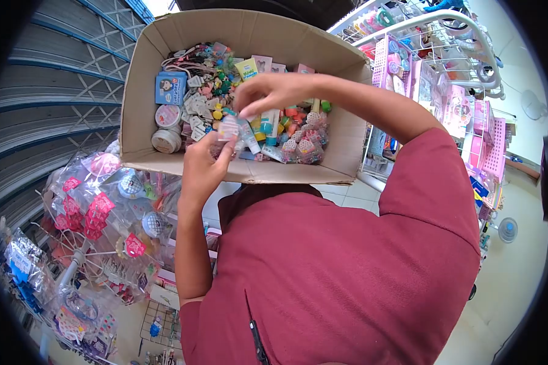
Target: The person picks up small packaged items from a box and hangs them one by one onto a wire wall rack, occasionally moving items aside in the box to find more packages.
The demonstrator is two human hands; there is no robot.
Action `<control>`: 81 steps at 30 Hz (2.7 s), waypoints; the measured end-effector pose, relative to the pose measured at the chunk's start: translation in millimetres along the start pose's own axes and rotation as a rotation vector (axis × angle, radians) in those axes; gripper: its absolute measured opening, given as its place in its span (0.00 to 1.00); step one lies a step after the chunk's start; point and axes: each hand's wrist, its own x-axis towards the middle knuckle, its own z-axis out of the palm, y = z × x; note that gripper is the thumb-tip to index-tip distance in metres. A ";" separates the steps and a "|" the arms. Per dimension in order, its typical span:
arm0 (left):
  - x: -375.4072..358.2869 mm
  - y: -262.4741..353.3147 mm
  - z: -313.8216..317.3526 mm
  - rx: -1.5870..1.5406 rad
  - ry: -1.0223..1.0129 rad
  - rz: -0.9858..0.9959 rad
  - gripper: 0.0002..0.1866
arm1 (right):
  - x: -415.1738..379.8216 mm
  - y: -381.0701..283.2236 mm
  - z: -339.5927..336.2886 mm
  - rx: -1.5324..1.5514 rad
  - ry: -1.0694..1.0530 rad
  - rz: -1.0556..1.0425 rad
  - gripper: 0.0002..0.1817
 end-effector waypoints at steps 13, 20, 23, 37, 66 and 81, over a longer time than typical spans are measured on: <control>-1.7 4.8 2.3 -0.121 0.094 0.045 0.09 | -52.8 116.3 -35.1 -0.881 -0.498 0.479 0.12; -17.8 13.3 -11.9 -0.490 0.236 0.015 0.10 | -2.6 29.8 -70.0 0.027 -0.116 0.307 0.13; -39.6 6.2 -15.7 -0.795 0.325 0.041 0.12 | 19.1 -9.6 -53.9 0.169 -0.126 0.265 0.16; -283.6 31.1 1.2 -0.156 0.699 0.080 0.09 | 74.6 -218.9 187.0 -0.164 -0.563 -0.461 0.15; -572.1 -15.1 220.7 -0.293 2.294 -0.339 0.12 | -7.7 -602.3 776.8 0.656 -1.037 -1.274 0.13; -554.1 -50.5 186.1 -0.454 2.473 -0.347 0.13 | 3.4 -620.2 798.6 0.695 -1.233 -1.124 0.11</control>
